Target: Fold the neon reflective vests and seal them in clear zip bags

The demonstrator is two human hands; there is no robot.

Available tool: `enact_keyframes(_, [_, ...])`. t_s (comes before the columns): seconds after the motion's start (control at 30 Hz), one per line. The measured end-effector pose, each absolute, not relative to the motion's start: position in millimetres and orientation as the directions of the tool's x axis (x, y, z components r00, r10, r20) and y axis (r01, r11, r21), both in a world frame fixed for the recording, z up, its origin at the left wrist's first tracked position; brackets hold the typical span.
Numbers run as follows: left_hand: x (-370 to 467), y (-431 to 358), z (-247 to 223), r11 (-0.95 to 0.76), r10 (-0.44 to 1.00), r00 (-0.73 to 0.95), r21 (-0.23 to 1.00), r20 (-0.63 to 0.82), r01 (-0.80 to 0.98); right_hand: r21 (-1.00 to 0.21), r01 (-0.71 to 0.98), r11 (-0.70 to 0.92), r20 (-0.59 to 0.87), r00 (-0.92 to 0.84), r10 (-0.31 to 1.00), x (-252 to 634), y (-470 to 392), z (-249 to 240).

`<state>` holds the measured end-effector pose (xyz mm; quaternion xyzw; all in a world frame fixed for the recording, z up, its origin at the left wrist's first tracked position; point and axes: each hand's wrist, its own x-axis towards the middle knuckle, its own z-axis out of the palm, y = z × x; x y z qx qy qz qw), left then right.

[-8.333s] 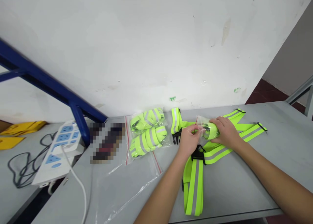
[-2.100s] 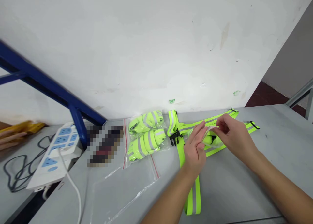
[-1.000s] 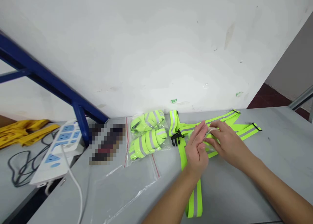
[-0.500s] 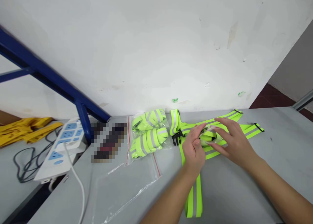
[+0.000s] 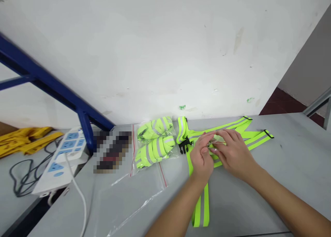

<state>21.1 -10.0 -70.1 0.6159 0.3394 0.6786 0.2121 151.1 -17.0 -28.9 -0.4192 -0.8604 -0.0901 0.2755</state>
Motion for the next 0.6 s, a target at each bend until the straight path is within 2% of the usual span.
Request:
enact_keyframes(0.13, [16.6, -7.4, -63.8, -0.699, 0.694, -0.122, 0.704, 0.71, 0.125, -0.082, 0.758, 0.647, 0.633, -0.463, 0.621, 160.3, -10.9, -37.4])
enact_keyframes(0.27, [9.4, -3.1, -62.2, -0.694, 0.7, -0.123, 0.711, 0.704, 0.116, -0.152, 0.639, 0.754, 0.719, -0.452, 0.528, 173.1, -4.5, -47.5])
enact_keyframes(0.37, [6.2, -1.0, -61.2, -0.652, 0.728, -0.187, 0.751, 0.659, 0.107, -0.34, 0.585, 0.737, 0.744, -0.312, 0.591, 176.8, -2.7, -52.3])
enact_keyframes(0.47, [6.9, -2.2, -58.0, -0.597, 0.756, -0.264, 0.796, 0.599, 0.097, -0.502, 0.547, 0.67, 0.694, -0.207, 0.689, 174.7, -3.7, -51.7])
enact_keyframes(0.6, [10.4, -7.0, -54.4, -0.591, 0.768, -0.28, 0.806, 0.576, 0.04, -0.515, 0.507, 0.691, 0.717, -0.188, 0.672, 170.1, -7.2, -44.7])
